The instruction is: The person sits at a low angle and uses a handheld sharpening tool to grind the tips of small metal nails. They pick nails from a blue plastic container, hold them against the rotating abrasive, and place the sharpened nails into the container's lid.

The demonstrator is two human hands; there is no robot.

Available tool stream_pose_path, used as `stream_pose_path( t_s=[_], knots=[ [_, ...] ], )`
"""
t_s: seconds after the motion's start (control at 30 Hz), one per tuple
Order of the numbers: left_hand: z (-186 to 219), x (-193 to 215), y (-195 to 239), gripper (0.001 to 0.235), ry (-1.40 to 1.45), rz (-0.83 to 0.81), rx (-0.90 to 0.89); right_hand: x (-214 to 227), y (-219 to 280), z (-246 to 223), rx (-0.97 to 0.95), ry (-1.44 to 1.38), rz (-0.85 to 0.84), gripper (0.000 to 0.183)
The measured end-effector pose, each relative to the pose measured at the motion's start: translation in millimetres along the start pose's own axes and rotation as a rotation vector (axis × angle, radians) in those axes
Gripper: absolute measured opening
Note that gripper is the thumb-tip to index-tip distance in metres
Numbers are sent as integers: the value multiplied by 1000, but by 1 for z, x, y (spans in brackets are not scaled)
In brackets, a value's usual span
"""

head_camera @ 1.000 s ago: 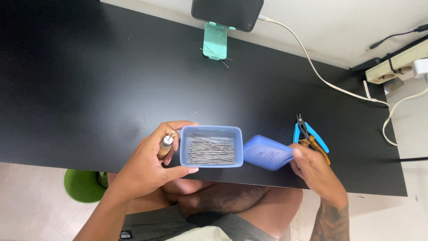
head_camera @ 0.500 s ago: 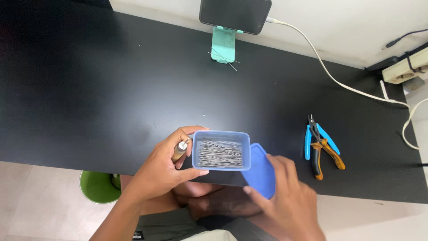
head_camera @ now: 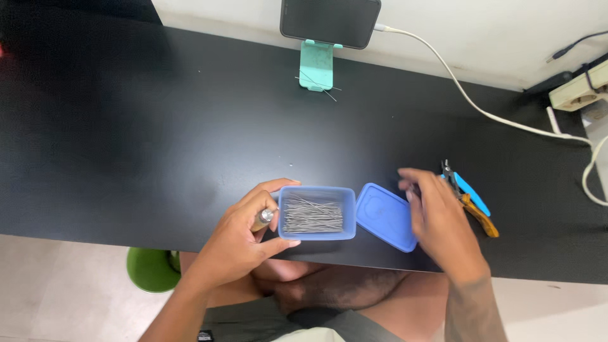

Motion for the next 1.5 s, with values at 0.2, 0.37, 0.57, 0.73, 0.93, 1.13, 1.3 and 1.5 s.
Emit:
stream_pose_path(
  t_s=[0.2, 0.37, 0.57, 0.73, 0.93, 1.13, 1.3, 1.5],
  knots=[
    [6, 4, 2, 36, -29, -3, -7, -11, -35, 8, 85, 49, 53, 25],
    [2, -3, 2, 35, -7, -10, -79, -8, -32, -10, 210, 61, 56, 23],
    [3, -5, 2, 37, -52, -13, -26, 15, 6, -110, 368, -52, 299, 23],
    [6, -9, 4, 37, -65, -2, -147, -43, 18, -136, 462, 198, 15, 68],
    [-1, -11, 4, 33, -44, -6, -148, -49, 20, -138, 430, 156, 25, 76],
    [0, -14, 3, 36, -107, 4, -192, -47, 16, -137, 493, 213, -48, 54],
    [4, -14, 5, 36, -84, -1, -130, -50, 17, -136, 516, 218, -72, 17],
    [-1, -14, 4, 30, -106, -9, -169, -62, 20, -134, 520, 267, -86, 12]
  ],
)
Point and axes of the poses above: each hand's wrist, its own y-axis away from the middle knuckle, its own x-axis out of the back of the hand, z = x × y, the point moved 7 cm from there along -y, towards the middle knuckle, and after that the axes turned 4 degrees about y, right-handed, at the moved point
